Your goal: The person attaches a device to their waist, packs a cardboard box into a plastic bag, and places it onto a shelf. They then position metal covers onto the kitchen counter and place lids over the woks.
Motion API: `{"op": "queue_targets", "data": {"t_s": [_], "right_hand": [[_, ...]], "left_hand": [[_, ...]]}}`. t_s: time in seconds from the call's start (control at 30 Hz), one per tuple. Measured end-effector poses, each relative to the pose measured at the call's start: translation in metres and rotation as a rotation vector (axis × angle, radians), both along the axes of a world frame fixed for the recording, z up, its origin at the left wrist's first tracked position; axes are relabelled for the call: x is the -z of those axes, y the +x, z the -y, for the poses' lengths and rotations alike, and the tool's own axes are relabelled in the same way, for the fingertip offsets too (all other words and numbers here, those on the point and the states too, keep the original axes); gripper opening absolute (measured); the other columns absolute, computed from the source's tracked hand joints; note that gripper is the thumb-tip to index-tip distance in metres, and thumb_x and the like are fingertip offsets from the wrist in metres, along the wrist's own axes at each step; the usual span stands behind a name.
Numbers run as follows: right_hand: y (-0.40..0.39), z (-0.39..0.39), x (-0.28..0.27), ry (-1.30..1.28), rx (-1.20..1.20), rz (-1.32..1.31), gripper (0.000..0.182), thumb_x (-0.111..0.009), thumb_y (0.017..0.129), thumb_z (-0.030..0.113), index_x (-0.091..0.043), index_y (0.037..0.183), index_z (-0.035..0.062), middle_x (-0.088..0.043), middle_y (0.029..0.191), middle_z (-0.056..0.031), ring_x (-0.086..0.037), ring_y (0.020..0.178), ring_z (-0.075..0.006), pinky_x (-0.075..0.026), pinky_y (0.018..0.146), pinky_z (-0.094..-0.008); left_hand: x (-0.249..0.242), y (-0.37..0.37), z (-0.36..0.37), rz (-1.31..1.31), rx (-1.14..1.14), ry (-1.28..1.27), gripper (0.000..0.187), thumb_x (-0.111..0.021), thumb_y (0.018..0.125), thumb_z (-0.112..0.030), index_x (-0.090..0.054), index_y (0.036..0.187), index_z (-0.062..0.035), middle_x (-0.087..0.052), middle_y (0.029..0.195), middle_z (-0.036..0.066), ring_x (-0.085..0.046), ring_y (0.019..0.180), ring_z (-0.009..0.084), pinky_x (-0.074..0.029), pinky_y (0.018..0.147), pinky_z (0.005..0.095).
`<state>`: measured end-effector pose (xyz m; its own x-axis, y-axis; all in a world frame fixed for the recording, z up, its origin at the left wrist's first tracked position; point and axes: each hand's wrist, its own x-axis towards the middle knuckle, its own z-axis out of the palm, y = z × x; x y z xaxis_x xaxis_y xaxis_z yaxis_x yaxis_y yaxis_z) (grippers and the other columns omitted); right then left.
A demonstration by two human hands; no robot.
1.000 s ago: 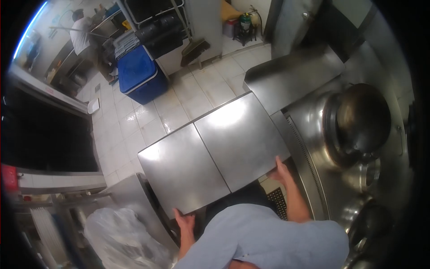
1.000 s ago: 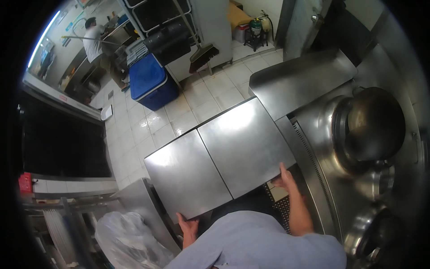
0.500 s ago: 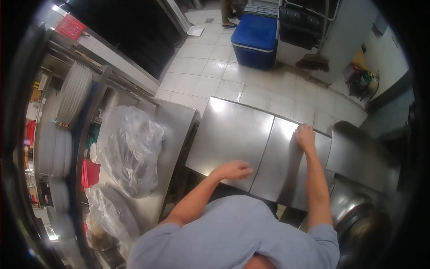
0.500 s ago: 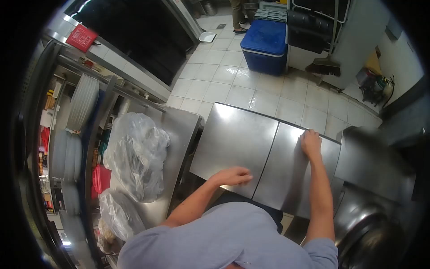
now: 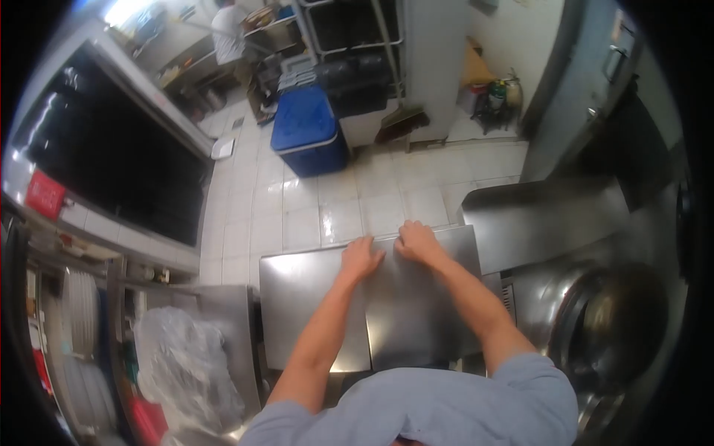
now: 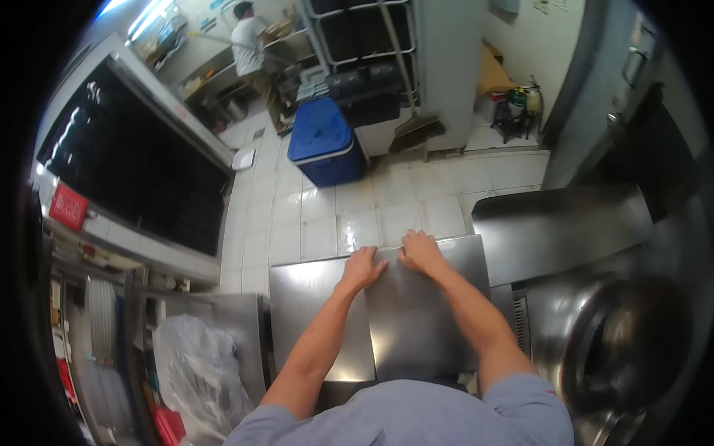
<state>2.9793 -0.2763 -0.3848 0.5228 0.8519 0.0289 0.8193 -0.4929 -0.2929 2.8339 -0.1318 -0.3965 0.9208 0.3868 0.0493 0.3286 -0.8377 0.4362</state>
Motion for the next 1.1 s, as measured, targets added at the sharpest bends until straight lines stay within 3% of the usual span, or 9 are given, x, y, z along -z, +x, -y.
{"op": "queue_targets", "data": {"t_s": [0.27, 0.37, 0.47, 0.53, 0.63, 0.8, 0.9, 1.0, 1.1], "right_hand": [[-0.071, 0.131, -0.185, 0.546, -0.001, -0.048, 0.043, -0.074, 0.078, 0.034, -0.063, 0.107, 0.0042, -0.057, 0.116, -0.0144, -0.056, 0.106, -0.0328, -0.045, 0.091, -0.0431], [-0.088, 0.239, -0.174, 0.831, 0.581, 0.072, 0.047, -0.072, 0.081, 0.034, -0.061, 0.117, 0.0046, -0.059, 0.122, -0.0131, -0.056, 0.114, -0.0282, -0.043, 0.099, -0.0402], [-0.082, 0.3, -0.029, 0.788, 0.55, -1.141, 0.038, -0.054, 0.097, 0.028, -0.058, 0.125, 0.0023, -0.063, 0.118, -0.0125, -0.057, 0.113, -0.025, -0.041, 0.104, -0.0394], [-0.121, 0.295, 0.015, 1.172, 0.581, -1.311, 0.032, -0.049, 0.098, 0.022, -0.061, 0.121, 0.0018, -0.064, 0.117, -0.0106, -0.059, 0.106, -0.0208, -0.046, 0.097, -0.0375], [-0.138, 0.278, 0.007, 1.09, 0.536, -0.538, 0.036, -0.063, 0.09, 0.036, -0.064, 0.106, 0.0034, -0.066, 0.101, -0.0091, -0.061, 0.097, -0.0188, -0.048, 0.084, -0.0358], [-0.278, 0.319, -0.166, 0.948, 0.792, -0.38, 0.059, -0.064, 0.087, 0.051, -0.056, 0.122, 0.0047, -0.064, 0.115, -0.0151, -0.06, 0.108, -0.026, -0.047, 0.09, -0.0386], [-0.376, 0.368, -0.151, 0.958, 0.953, -0.598, 0.063, -0.056, 0.092, 0.053, -0.05, 0.133, 0.0064, -0.063, 0.116, -0.0172, -0.059, 0.109, -0.0266, -0.044, 0.094, -0.0377], [-0.435, 0.369, -0.11, 1.138, 1.301, -0.604, 0.052, -0.051, 0.095, 0.051, -0.064, 0.107, 0.0014, -0.063, 0.093, -0.0087, -0.054, 0.086, -0.0203, -0.045, 0.077, -0.0349], [-0.483, 0.403, -0.045, 1.29, 1.579, -0.593, 0.063, -0.055, 0.092, 0.053, -0.06, 0.123, -0.0015, -0.065, 0.113, -0.0169, -0.06, 0.101, -0.024, -0.046, 0.088, -0.0343]], "left_hand": [[-0.162, -0.089, 0.047, 0.172, 0.023, -0.318, 0.034, -0.073, 0.082, -0.023, -0.058, 0.103, -0.001, -0.062, 0.094, 0.018, -0.061, 0.088, 0.0347, -0.05, 0.077, 0.0396], [-0.157, -0.164, 0.087, 0.56, -0.042, -0.744, 0.028, -0.071, 0.083, -0.011, -0.059, 0.107, -0.0015, -0.062, 0.095, 0.012, -0.062, 0.089, 0.0243, -0.05, 0.08, 0.0368], [-0.046, -0.231, 0.092, 0.154, 0.07, -0.931, 0.03, -0.066, 0.086, -0.006, -0.056, 0.113, 0.0024, -0.06, 0.101, 0.011, -0.057, 0.1, 0.0189, -0.048, 0.088, 0.0358], [-0.016, -0.248, 0.114, 0.044, -0.015, -1.011, 0.029, -0.059, 0.092, -0.009, -0.051, 0.117, 0.0056, -0.058, 0.104, 0.016, -0.054, 0.101, 0.0212, -0.045, 0.09, 0.0379], [0.012, -0.259, 0.097, -0.051, 0.105, -0.641, 0.034, -0.049, 0.099, -0.019, -0.05, 0.122, 0.0053, -0.058, 0.116, 0.019, -0.054, 0.106, 0.0282, -0.043, 0.095, 0.0392], [-0.058, -0.222, 0.083, 0.392, 0.154, -1.093, 0.051, -0.042, 0.102, -0.038, -0.05, 0.126, 0.006, -0.056, 0.123, 0.02, -0.054, 0.11, 0.0301, -0.044, 0.096, 0.0396], [-0.136, -0.215, 0.123, 0.377, 0.189, -1.081, 0.053, -0.041, 0.102, -0.04, -0.053, 0.121, 0.0074, -0.059, 0.118, 0.018, -0.057, 0.104, 0.0282, -0.046, 0.093, 0.0373], [-0.154, -0.204, 0.166, 0.15, 0.341, -1.073, 0.059, -0.039, 0.102, -0.047, -0.056, 0.118, 0.0074, -0.063, 0.112, 0.016, -0.061, 0.096, 0.0258, -0.05, 0.084, 0.0357], [-0.134, -0.178, 0.216, -0.122, 0.604, -0.694, 0.058, -0.04, 0.101, -0.047, -0.062, 0.112, 0.0059, -0.064, 0.1, 0.015, -0.059, 0.088, 0.0248, -0.047, 0.079, 0.0371]]}}
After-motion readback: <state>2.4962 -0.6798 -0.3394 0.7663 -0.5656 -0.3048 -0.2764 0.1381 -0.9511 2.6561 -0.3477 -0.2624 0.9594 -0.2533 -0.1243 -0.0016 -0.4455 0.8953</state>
